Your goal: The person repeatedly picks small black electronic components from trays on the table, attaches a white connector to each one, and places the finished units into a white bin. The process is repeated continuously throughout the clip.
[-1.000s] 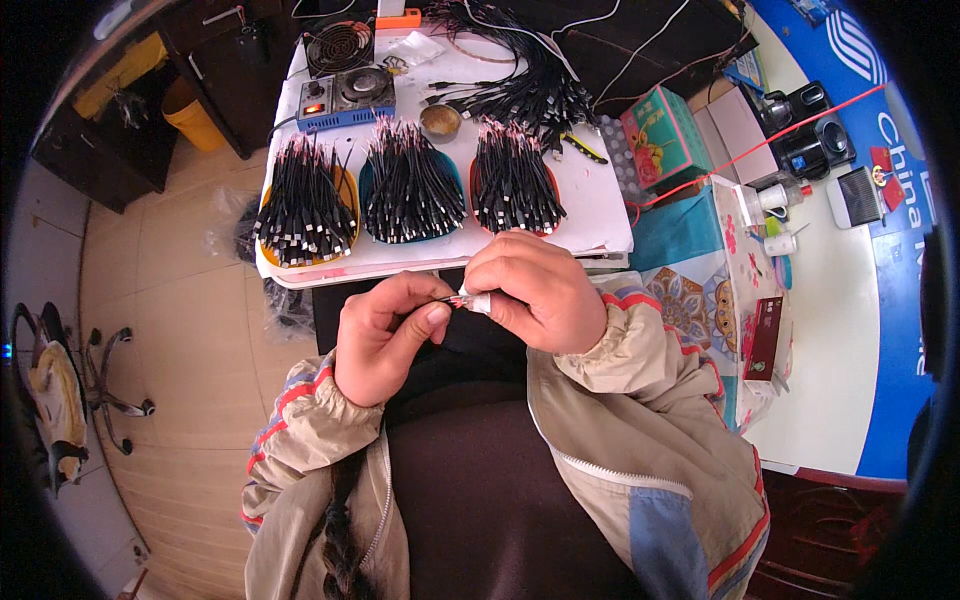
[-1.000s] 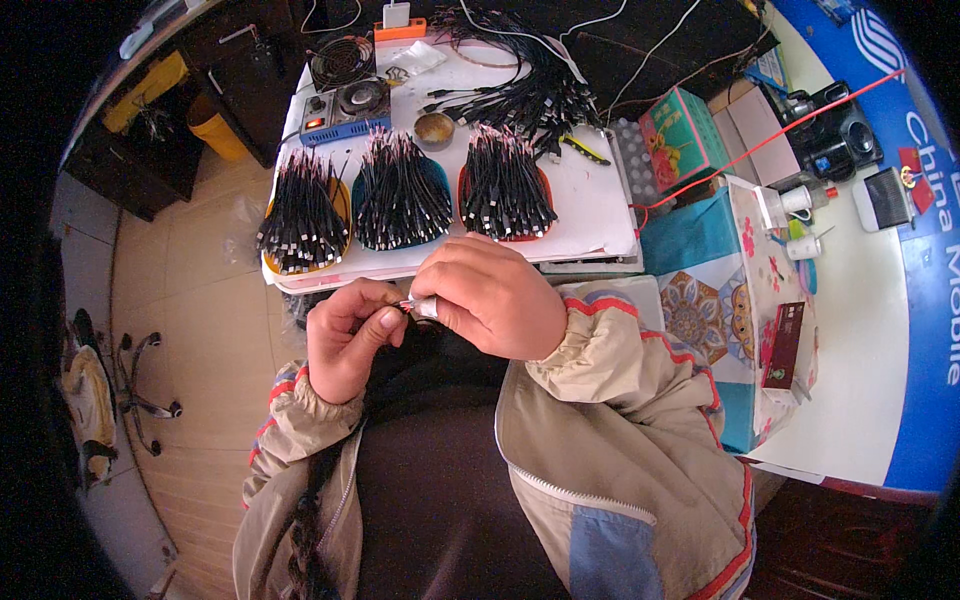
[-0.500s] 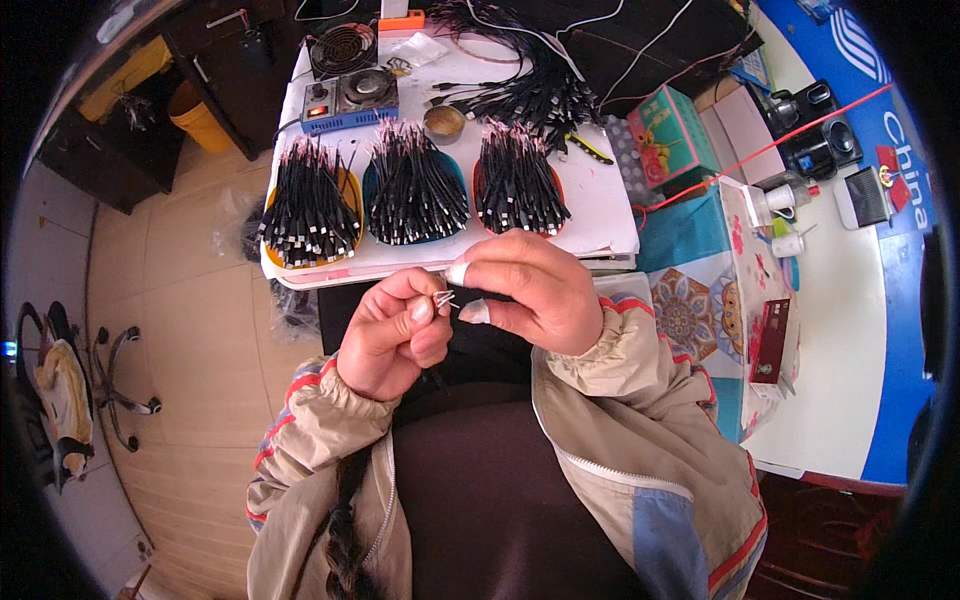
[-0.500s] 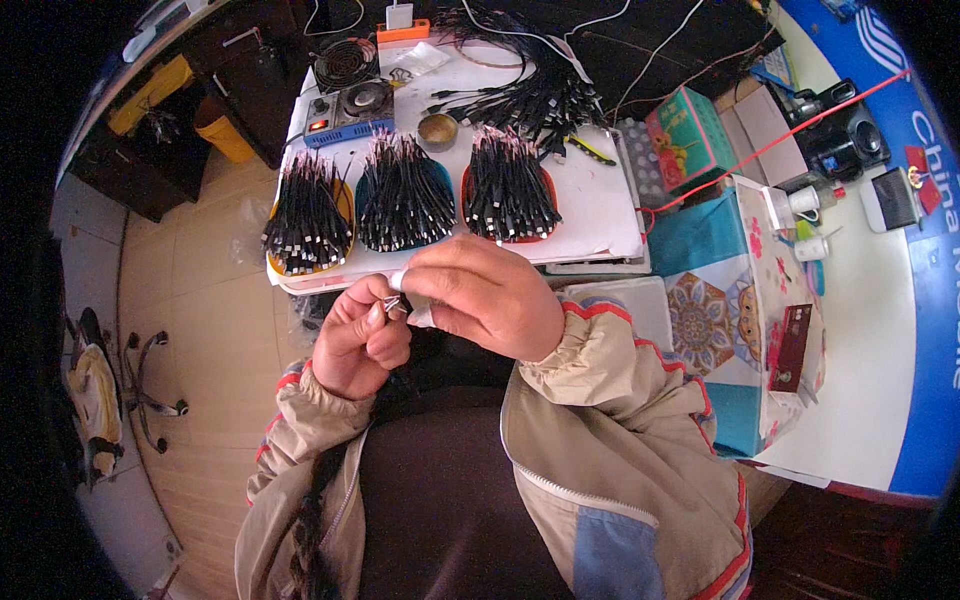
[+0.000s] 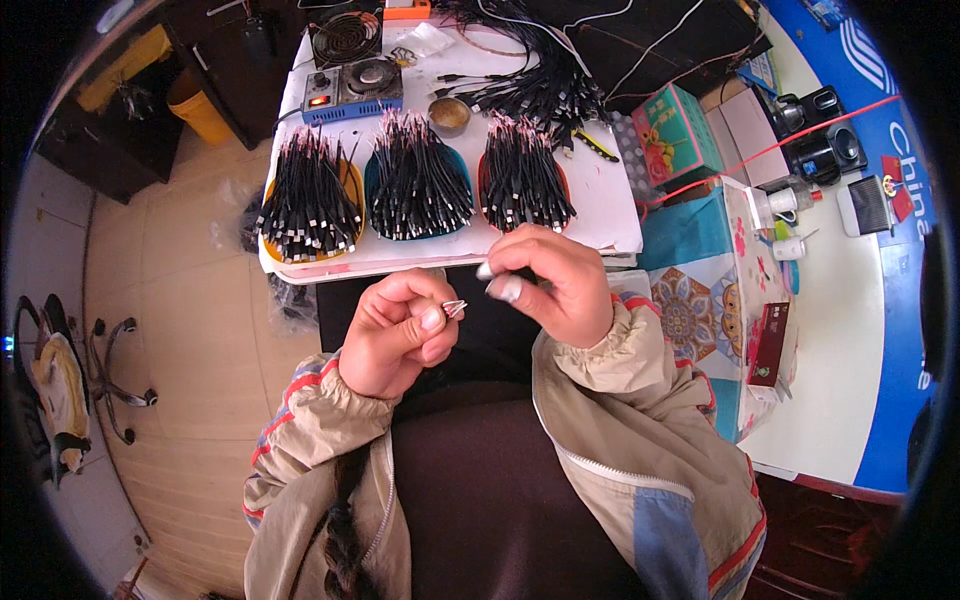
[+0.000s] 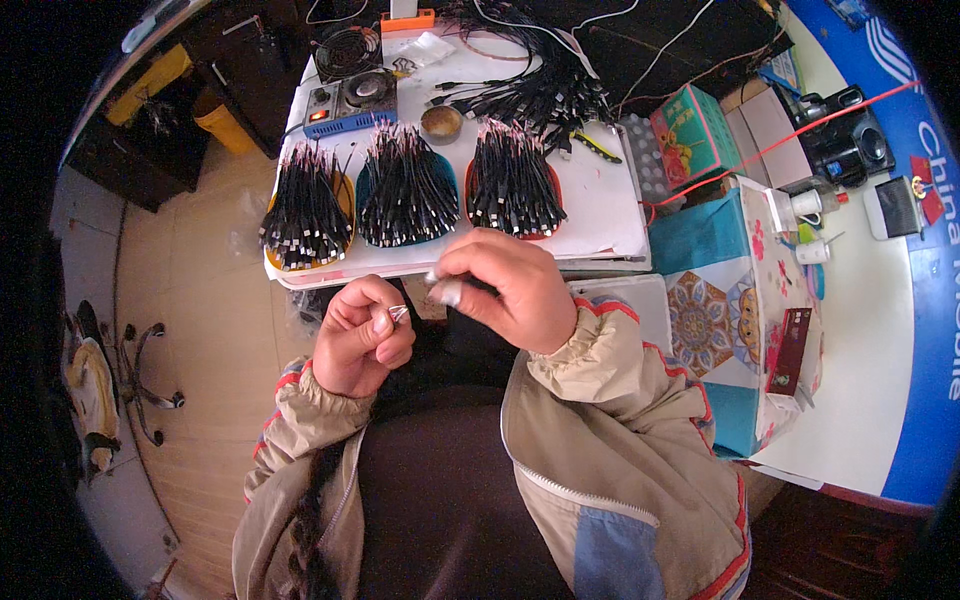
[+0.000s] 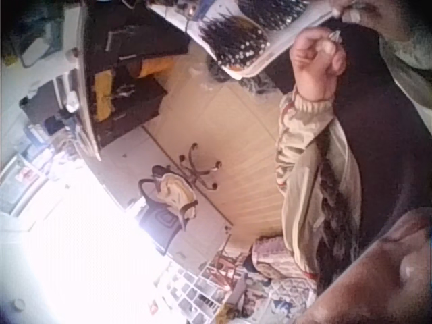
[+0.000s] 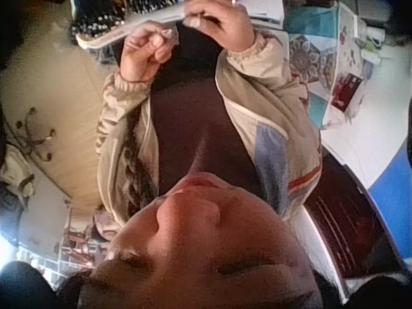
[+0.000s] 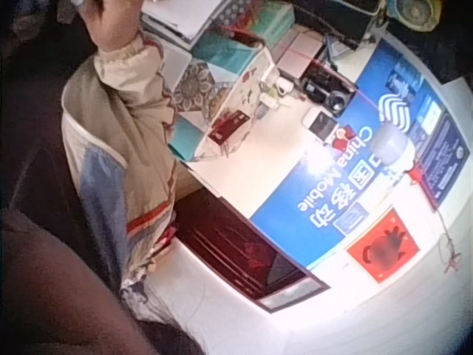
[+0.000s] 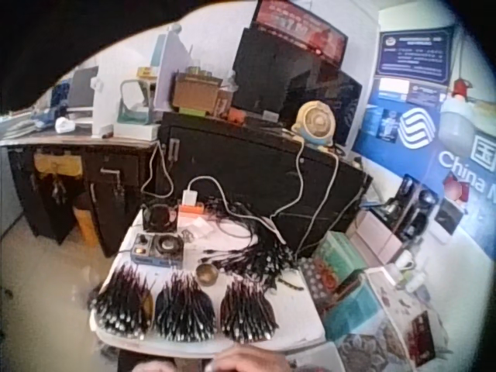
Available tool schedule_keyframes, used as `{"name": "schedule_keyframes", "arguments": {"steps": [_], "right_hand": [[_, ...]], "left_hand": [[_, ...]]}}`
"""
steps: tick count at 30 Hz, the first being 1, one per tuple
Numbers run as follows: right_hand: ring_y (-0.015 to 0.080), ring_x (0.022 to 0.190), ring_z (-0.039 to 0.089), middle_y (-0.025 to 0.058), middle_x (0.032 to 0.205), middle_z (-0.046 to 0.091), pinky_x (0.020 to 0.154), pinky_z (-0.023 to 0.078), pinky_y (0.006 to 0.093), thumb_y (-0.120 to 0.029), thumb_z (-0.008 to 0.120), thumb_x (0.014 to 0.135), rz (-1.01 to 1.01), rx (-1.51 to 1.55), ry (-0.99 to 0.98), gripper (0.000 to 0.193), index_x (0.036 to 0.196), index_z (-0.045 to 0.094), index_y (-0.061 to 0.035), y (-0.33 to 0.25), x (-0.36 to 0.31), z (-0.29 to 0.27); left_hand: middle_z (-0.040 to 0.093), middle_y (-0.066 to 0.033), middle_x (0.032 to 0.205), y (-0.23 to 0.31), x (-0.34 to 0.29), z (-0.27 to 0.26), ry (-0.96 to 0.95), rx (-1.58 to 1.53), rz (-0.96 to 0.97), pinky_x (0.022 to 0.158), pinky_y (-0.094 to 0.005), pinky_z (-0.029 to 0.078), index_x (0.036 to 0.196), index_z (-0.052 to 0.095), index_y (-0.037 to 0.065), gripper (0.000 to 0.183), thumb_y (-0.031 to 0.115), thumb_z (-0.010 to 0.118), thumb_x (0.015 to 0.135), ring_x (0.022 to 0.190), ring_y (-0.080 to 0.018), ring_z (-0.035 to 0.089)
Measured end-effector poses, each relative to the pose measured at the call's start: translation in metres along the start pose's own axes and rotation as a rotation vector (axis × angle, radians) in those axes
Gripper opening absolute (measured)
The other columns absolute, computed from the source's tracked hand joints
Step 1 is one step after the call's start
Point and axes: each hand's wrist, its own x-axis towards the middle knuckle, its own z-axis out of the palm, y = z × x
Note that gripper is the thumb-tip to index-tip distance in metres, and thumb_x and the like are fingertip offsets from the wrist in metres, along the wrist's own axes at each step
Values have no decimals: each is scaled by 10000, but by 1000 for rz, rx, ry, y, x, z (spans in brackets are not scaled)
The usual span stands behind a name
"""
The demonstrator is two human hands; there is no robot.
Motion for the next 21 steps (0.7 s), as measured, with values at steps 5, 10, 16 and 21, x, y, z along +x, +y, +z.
{"name": "schedule_keyframes", "arguments": {"steps": [5, 10, 16, 21], "right_hand": [[228, 766, 612, 96, 845, 622, 685, 483, 322, -146, 694, 827, -155, 31, -7, 176, 892, 613, -3, -8, 2, 5], [195, 725, 565, 79, 838, 598, 660, 446, 291, -148, 676, 850, -51, 145, -117, 180, 878, 587, 5, -9, -4, 1], [72, 767, 531, 10, 879, 597, 706, 432, 213, -146, 606, 905, 734, 1071, -227, 179, 999, 573, 3, 1, -16, 8], [114, 760, 543, 40, 872, 586, 676, 443, 248, -103, 645, 872, 433, 538, -97, 164, 991, 588, -6, -1, -15, 7]], "left_hand": [[528, -33, 749, -3, 0, 1, -39, -15, -30, 471, -223, 292, 964, 576, -17, 95, 59, 583, 907, 545, -85, 424], [548, -34, 763, 1, 0, 5, -72, 172, -9, 495, -228, 343, 933, 592, -13, 50, 22, 568, 907, 567, -97, 464], [592, -41, 765, 14, 2, 6, -110, 1295, 407, 572, -230, 431, 910, 623, -24, 60, -18, 564, 895, 626, -91, 531], [590, -34, 717, 6, 5, -1, 20, 630, 163, 520, -217, 393, 942, 615, -28, 63, 6, 576, 905, 593, -78, 504]]}}
